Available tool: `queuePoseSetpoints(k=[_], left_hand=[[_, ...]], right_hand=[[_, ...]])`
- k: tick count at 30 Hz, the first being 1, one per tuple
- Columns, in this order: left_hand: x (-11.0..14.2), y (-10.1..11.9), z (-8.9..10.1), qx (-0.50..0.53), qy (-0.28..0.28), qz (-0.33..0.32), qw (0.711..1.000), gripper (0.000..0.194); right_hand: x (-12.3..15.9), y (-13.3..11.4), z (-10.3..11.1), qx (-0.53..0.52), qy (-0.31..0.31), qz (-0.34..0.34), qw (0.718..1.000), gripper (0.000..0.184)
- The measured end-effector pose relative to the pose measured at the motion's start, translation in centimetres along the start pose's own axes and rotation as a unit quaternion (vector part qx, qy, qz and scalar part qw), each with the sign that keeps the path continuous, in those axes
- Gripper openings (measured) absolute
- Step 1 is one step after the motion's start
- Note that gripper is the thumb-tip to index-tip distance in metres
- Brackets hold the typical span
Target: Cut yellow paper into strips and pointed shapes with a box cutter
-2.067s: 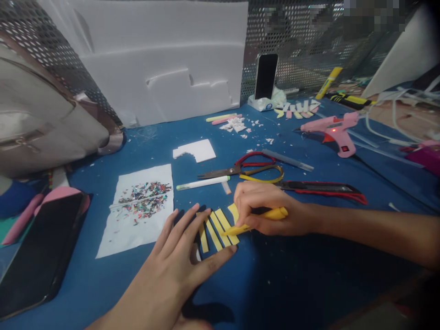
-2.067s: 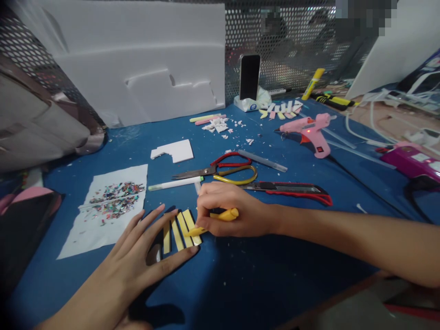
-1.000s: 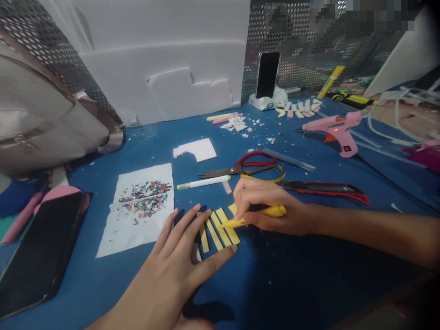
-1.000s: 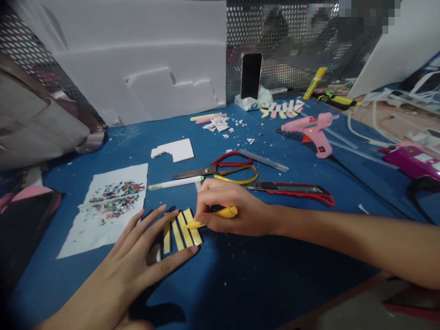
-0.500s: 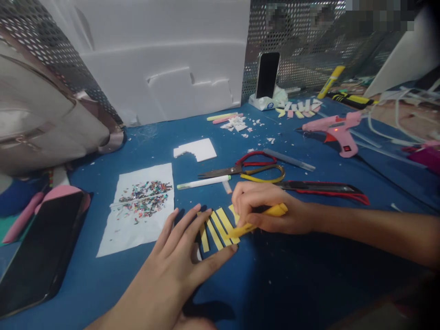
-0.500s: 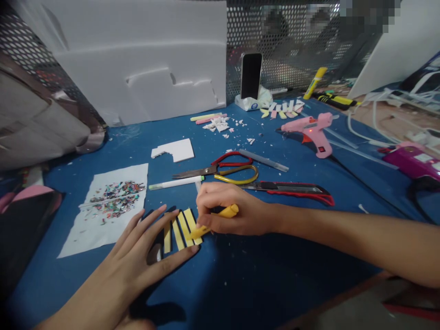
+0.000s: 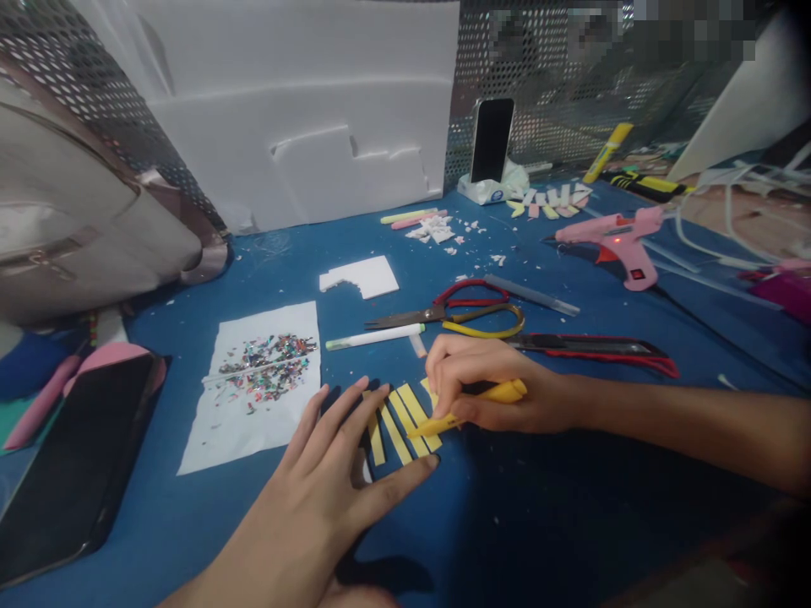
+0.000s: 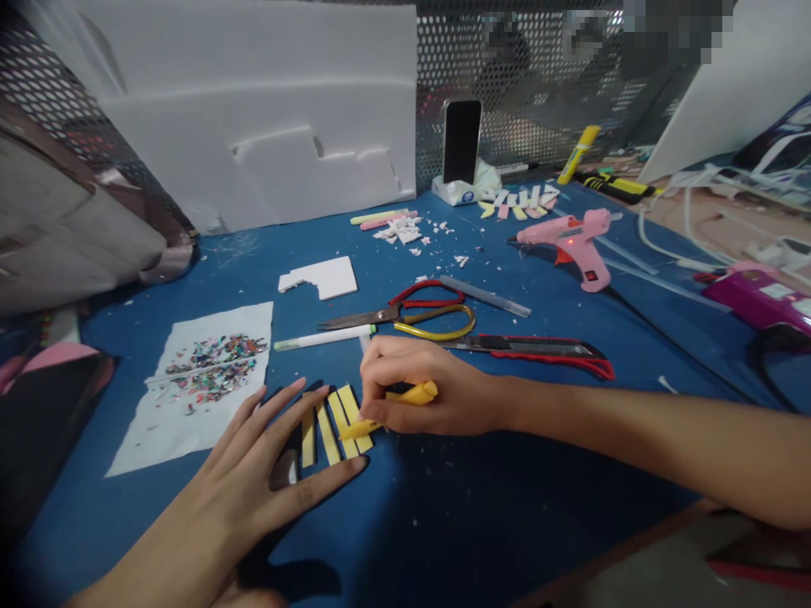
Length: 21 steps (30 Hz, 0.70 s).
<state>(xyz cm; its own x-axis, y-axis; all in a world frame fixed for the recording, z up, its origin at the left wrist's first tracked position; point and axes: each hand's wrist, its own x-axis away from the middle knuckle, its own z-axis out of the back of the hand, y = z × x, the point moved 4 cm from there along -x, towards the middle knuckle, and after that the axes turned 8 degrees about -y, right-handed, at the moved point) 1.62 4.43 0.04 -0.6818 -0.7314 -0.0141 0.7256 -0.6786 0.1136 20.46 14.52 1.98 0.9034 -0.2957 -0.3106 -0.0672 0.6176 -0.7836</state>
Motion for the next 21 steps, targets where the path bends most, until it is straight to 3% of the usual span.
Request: queuePoseSetpoints(k=[7, 21], left_hand=[[0.14, 0.05, -0.08, 0.009, 0.011, -0.008, 1.0, 0.082], [0.06, -0.01, 0.13, 0.011, -0.022, -0.012, 1.0, 0.078]], right_hand=[[-0.11, -0.24, 0.03, 0.001, -0.001, 0.009, 1.0, 0.023], [-0.04, -0.27, 0.09, -0.015, -0.007, 0.012, 1.0, 0.025]])
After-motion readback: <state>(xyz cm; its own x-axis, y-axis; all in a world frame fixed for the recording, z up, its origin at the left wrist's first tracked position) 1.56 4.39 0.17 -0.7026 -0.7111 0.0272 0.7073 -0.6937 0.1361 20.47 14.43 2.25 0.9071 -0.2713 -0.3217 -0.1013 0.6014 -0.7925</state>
